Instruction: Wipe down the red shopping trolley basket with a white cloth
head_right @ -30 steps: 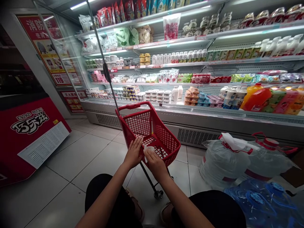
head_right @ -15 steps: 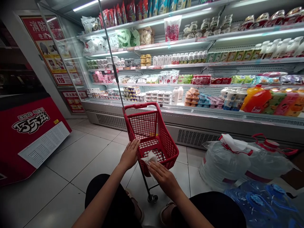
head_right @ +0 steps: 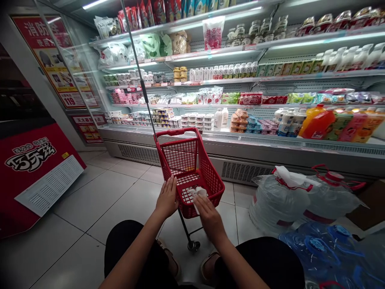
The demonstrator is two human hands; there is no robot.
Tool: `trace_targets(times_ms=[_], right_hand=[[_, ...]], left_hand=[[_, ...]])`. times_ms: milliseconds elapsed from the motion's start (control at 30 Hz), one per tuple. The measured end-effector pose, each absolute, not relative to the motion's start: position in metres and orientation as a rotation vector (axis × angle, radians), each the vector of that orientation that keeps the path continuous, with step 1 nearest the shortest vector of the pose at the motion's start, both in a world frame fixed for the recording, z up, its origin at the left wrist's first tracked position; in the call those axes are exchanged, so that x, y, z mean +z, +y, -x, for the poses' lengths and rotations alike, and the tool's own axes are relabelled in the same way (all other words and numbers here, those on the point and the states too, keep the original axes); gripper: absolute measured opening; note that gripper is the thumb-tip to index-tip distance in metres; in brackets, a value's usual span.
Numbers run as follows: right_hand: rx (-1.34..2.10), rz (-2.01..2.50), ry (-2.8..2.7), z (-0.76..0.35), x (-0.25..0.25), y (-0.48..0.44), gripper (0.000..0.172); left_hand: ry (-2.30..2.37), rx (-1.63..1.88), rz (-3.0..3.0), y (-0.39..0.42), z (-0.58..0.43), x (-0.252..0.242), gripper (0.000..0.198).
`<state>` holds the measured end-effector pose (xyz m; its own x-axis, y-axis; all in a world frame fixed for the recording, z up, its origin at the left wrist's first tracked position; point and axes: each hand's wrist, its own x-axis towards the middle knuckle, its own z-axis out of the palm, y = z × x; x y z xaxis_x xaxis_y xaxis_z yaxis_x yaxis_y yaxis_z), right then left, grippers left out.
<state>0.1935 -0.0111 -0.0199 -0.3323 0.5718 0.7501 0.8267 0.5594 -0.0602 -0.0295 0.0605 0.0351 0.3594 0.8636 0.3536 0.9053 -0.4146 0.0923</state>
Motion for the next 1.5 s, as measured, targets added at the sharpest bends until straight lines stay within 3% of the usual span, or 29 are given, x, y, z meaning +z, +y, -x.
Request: trace_targets(times_ms=[233,567,900,1267,1500], right_hand=[[-0.467,1.029,-2.156,-0.155,-0.019,-0.016,0.074],[-0.431,1.248,-1.976,-0.272,-0.026,-0.004,0.075],[-0.359,1.112,-2.089,-0.167,-0.027,-0.004,0.076],[-0.367,1.219,-2.041,-0.246,-0.018,0.005,0.070],[-0.335,1.241,-2.020,-0.218,-0.021,0.006,0.070]], left_hand=[[-1.509,-0.645,2.458,0.022,0.015,0.013,0.091],[-1.525,-0.687,2.489,0.034,0.032,0.020,0.104],[-1.488,-0.586,2.539,0.016,-0.002,0.000,0.108],[-1.455,-0.653,2.514,0.015,0.018,0.009,0.104],[-1.442,-0.657,2.520,0.016,0.009,0.007,0.107]])
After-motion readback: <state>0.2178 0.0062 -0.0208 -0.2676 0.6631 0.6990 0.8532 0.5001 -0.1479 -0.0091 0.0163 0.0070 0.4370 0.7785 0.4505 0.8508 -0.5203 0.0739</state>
